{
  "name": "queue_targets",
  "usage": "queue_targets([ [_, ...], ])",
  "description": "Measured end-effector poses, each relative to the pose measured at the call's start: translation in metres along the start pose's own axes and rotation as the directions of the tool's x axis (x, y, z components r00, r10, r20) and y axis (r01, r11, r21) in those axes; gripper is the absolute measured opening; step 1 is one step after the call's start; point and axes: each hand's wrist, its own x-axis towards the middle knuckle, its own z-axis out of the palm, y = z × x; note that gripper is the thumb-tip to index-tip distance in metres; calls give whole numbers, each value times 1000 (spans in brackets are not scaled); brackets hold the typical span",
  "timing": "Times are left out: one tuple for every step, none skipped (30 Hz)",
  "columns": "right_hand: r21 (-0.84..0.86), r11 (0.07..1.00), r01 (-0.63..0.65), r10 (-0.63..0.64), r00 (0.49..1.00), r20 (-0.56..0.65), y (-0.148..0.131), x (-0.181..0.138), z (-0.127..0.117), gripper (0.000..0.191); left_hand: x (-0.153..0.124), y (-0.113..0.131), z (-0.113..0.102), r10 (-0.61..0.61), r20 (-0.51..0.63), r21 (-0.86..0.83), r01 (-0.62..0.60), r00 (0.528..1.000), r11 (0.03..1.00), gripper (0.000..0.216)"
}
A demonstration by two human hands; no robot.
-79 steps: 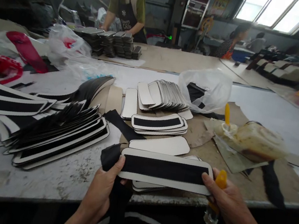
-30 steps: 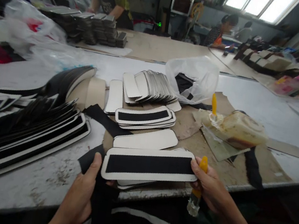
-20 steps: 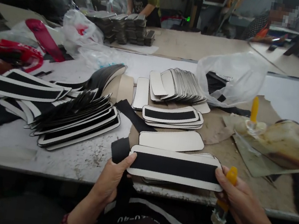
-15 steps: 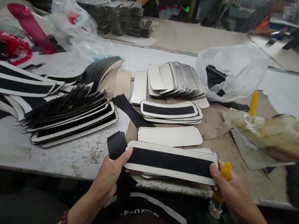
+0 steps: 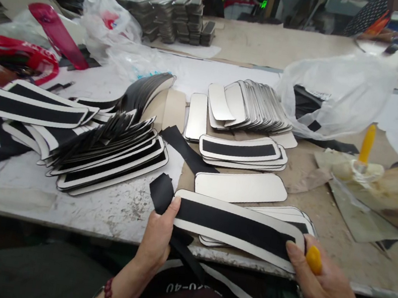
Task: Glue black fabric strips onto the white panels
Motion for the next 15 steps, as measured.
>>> queue_targets([
  [-6, 1000, 16, -16, 1000, 13, 1, -1, 0, 32, 1, -1, -1, 1, -1, 2, -1, 1000, 1000, 40],
  [-10, 999, 31, -31, 999, 26, 2, -2, 0, 32, 2, -2, -1, 11, 0, 7, -11, 1000, 1000, 41],
  [-9, 999, 43, -43, 999, 32, 2, -3, 0, 32, 3, -3, -2, 27, 1, 11, -27, 1000, 1000, 43],
  [-3, 999, 51, -50, 998, 34, 1, -4, 0, 33, 5, -4, -3, 48, 0, 15, -48, 999, 999, 44],
  [7, 998, 56, -56, 998, 43, 0, -6, 1, 33, 6, -5, -4, 71, -3, 18, -71, 997, 997, 44],
  [18, 998, 57, -58, 997, 50, -3, -8, 3, 32, 7, -5, -4, 97, -9, 21, -97, 995, 995, 45],
  [26, 998, 56, -57, 997, 48, -6, -11, 5, 31, 8, -5, -5, 113, -20, 28, -112, 993, 993, 44],
  [33, 998, 52, -53, 998, 26, -9, -13, 7, 31, 9, -5, -5, 114, -35, 36, -112, 993, 993, 44],
  [41, 998, 50, -49, 999, -11, -12, -15, 9, 31, 8, -4, -6, 100, -52, 42, -98, 994, 994, 44],
  [52, 997, 51, -49, 997, -54, -14, -17, 12, 32, 7, -2, -6, 65, -65, 49, -62, 996, 997, 44],
  [66, 996, 60, -54, 994, -97, -16, -19, 14, 34, 6, 1, -5, 17, -84, 75, -11, 996, 997, 44],
  [80, 994, 81, -71, 990, -120, -17, -20, 17, 36, 5, 4, -5, -22, -99, 90, 31, 995, 995, 45],
  [91, 989, 113, -102, 988, -120, -17, -19, 19, 39, 3, 7, -4, -66, -124, 161, 86, 990, 983, 44],
  [97, 985, 145, -134, 984, -114, -16, -18, 20, 41, 2, 11, -3, -44, -195, 260, 95, 980, 961, 43],
  [94, 981, 169, -158, 981, -110, -15, -17, 22, 43, 1, 15, -2, -7, -201, 286, 66, 980, 956, 42],
])
